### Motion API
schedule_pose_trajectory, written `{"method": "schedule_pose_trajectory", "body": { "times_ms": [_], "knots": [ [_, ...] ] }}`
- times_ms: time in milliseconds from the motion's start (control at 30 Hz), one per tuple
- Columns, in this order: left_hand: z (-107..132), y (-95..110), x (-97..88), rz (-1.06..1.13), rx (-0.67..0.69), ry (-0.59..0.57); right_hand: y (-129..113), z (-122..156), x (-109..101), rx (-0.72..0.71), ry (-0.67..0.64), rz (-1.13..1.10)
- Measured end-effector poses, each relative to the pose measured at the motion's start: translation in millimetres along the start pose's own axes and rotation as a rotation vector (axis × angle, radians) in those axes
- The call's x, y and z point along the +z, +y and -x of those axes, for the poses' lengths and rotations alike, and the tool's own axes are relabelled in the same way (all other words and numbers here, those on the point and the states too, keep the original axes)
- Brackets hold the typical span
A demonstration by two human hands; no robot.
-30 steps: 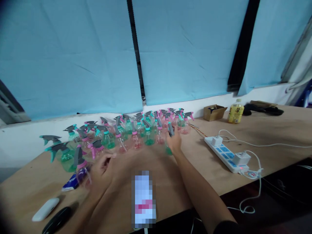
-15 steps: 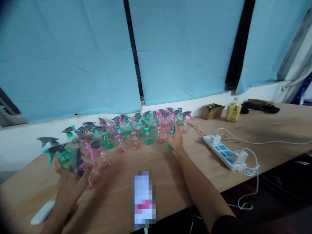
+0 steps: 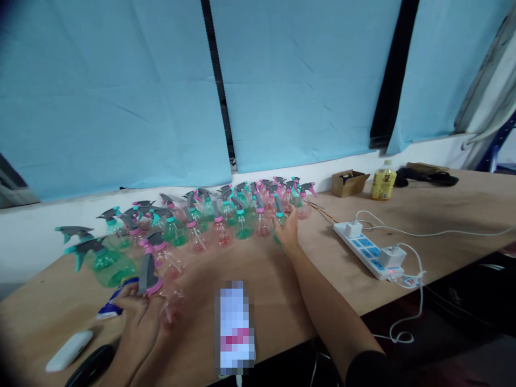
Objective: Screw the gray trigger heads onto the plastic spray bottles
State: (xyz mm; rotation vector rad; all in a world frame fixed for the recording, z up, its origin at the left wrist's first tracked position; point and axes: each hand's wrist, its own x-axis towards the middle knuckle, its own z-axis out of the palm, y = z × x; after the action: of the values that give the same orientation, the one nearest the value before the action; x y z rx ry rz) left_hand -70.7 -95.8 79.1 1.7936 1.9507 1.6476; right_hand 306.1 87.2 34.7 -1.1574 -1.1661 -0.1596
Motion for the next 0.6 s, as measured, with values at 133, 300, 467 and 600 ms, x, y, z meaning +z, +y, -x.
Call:
{"method": "schedule_pose_trajectory", "body": {
  "times_ms": [133, 300, 467, 600],
  "knots": [
    [1.4, 10.8, 14.4, 0.107, -0.008, -0.089, -16.4, 1.3, -4.5, -0.040, 0.133, 0.149],
    [5.4, 16.6, 32.6, 0.115, 0.075, -0.153, -50.1, 1.6, -11.1, -0.186, 0.183, 0.140],
    [-7.1, 14.6, 55.5, 0.105, 0.055, -0.218, -91.0, 16.5, -6.5, -0.345, -0.008, -0.012],
    [-22.2, 20.8, 81.4, 0.250, 0.086, -0.371, -127.2, 33.9, 3.2, -0.385, -0.293, -0.126]
  ]
}}
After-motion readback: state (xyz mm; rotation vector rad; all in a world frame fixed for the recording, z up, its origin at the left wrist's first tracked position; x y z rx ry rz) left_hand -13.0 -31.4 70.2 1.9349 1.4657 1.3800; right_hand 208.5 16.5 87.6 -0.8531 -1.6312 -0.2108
